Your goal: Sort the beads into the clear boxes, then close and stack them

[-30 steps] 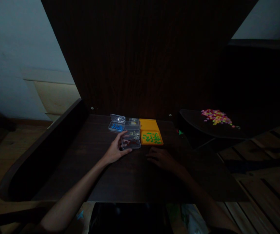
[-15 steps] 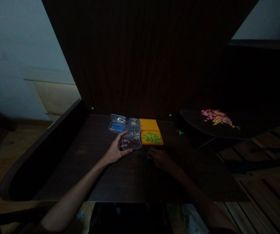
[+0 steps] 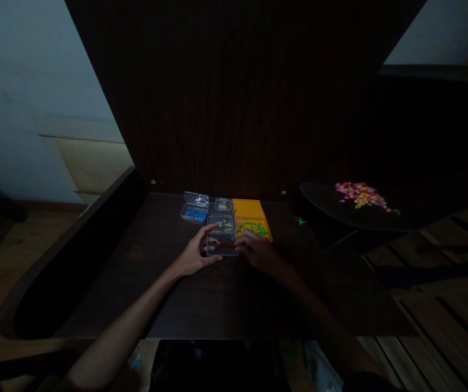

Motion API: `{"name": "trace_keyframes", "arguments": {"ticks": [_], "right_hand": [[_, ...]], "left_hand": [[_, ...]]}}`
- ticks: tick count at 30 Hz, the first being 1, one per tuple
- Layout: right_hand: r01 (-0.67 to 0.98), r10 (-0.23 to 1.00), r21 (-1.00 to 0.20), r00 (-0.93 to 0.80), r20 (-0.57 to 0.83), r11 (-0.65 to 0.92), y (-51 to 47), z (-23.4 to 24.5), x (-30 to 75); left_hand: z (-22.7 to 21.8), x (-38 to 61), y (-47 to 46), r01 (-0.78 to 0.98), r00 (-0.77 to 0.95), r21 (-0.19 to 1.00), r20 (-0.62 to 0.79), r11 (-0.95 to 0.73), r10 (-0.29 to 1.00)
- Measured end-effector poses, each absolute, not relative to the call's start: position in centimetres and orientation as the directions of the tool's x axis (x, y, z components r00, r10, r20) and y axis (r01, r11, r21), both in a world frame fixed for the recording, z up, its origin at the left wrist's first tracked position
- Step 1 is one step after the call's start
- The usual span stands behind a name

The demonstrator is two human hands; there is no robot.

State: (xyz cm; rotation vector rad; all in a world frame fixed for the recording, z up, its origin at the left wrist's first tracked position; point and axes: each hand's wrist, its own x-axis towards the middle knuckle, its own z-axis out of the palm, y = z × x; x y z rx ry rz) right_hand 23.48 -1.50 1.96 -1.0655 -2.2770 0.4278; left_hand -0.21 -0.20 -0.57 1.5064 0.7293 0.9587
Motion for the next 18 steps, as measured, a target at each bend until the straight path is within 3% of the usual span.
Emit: {"name": "trace_keyframes", "arguments": {"ticks": [8, 12, 18], "right_hand": [[0.581, 0.687, -0.386, -0.684, 0.245, 0.716, 0.2, 2.9, 21.1], [0.544, 0.643, -0.374, -0.733, 0.224, 0.751, 0.6, 3.0, 20.8], [0.579, 0.668, -0.376, -0.724, 0.172, 0.724, 0.6, 3.5, 20.7]], "left_hand": [[-0.2, -0.1, -0.4, -0.089, 0.490, 0.988, 0.155, -0.128, 0.858], [0.1, 0.1, -0.6, -0.110, 0.486, 0.985, 0.168, -0.131, 0.858], [0.0, 0.1, -0.5, -0.132, 0.489, 0.985, 0.165, -0.114, 0.857]]}}
